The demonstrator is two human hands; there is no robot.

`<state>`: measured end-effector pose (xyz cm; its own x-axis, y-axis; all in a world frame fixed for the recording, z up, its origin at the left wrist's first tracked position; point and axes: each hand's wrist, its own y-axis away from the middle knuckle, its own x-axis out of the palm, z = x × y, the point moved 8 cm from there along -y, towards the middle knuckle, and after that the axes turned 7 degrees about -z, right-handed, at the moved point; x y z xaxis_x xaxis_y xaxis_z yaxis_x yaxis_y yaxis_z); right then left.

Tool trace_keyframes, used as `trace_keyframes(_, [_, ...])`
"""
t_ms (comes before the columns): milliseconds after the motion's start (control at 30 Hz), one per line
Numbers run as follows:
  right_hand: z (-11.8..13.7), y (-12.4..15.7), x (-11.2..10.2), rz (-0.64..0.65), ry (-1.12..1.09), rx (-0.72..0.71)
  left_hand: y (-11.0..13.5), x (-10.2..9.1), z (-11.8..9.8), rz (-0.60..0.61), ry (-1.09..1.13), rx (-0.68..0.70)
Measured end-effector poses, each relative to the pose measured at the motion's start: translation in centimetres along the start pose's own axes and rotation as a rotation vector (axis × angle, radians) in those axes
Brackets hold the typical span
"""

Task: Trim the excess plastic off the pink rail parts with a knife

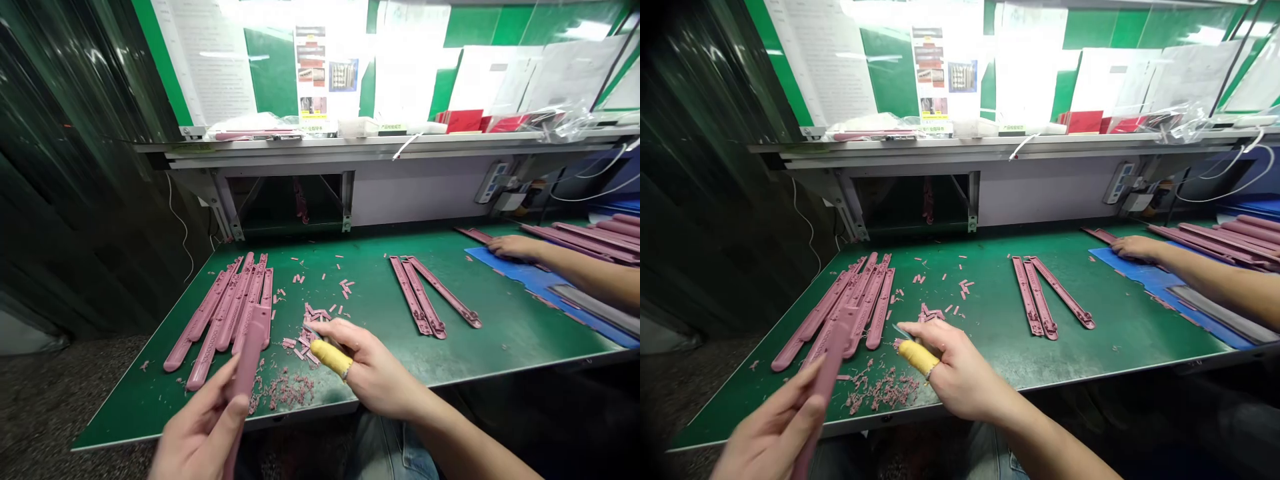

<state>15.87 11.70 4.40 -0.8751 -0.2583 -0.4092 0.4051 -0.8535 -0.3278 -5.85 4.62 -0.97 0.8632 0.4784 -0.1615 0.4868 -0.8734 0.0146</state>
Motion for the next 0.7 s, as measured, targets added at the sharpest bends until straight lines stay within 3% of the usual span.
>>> trace_keyframes(133, [-1.4,0.4,2.2,0.052,-0.033,-0.09,1.0,4.5,3.1,0.091,0.287,-0.455])
trace_keyframes(267, [-2.3,-0.7,2.4,-0.074,0.324,-0.153,1.9,7.1,4.9,0.149,0.439,-0.614])
trace_keyframes(367, [-2.3,-1.9,2.4,-0.091,0.615,-0.186,2.1,7.4,5.1,0.157,0.457,-0.618])
trace_keyframes(467, [-2.0,-2.6,2.7,-0.034,0.814,-0.205,2.1,7.5,4.1,0.206,0.437,-0.54])
trace_keyframes(567, [-1.6,-2.7,2.8,0.008,0.883,-0.225,2.1,7.4,3.1,0.234,0.399,-0.452])
trace_keyframes(700, [-1.0,-1.6,3.5,0.043,0.845,-0.242,1.7,7.1,2.1,0.157,0.402,-0.358])
